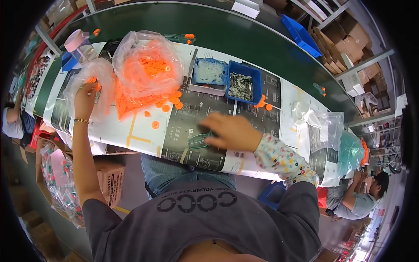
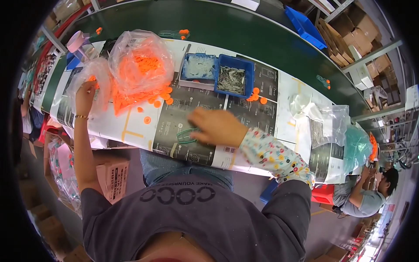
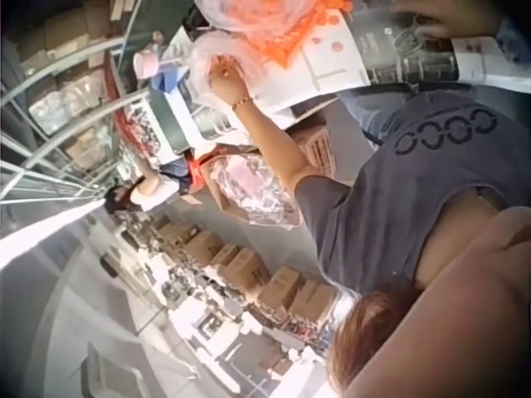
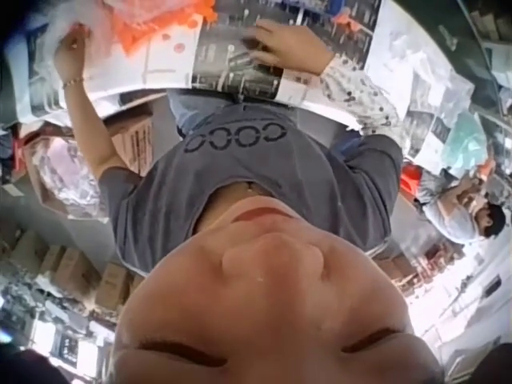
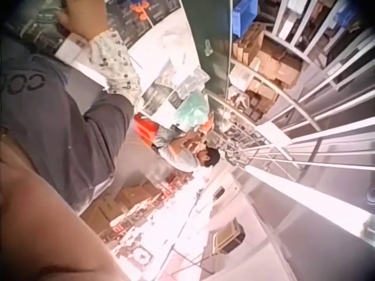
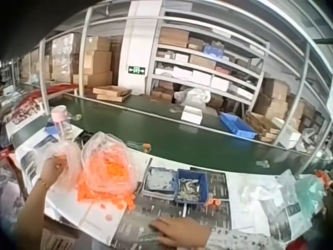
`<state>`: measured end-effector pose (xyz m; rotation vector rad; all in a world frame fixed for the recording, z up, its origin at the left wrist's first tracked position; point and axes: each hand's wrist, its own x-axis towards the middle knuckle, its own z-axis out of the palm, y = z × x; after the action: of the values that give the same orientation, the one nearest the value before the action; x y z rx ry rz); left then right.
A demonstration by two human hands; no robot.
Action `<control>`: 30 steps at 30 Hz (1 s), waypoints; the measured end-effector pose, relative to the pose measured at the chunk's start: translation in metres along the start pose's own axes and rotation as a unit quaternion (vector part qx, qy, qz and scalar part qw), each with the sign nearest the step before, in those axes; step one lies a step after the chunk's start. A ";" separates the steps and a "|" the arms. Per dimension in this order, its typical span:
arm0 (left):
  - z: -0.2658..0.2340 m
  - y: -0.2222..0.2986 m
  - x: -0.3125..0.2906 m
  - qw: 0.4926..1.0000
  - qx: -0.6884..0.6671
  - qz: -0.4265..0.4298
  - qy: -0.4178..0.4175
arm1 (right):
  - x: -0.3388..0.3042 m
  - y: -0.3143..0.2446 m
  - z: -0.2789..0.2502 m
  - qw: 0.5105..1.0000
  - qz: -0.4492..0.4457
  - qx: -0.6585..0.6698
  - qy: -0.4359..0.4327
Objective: Assembling small orange plastic components by inserting metal pins into them at a production workbench.
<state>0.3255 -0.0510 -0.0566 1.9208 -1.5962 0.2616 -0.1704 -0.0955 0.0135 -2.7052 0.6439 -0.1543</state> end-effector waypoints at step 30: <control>-0.039 0.146 -0.056 0.866 -0.474 -0.135 -0.087 | 0.028 0.099 -0.040 0.982 0.145 0.052 0.111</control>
<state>0.1828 0.0054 -0.0064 1.3422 -1.1701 -0.7175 -0.1941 -0.2027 0.0152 -2.4806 1.0542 -0.4052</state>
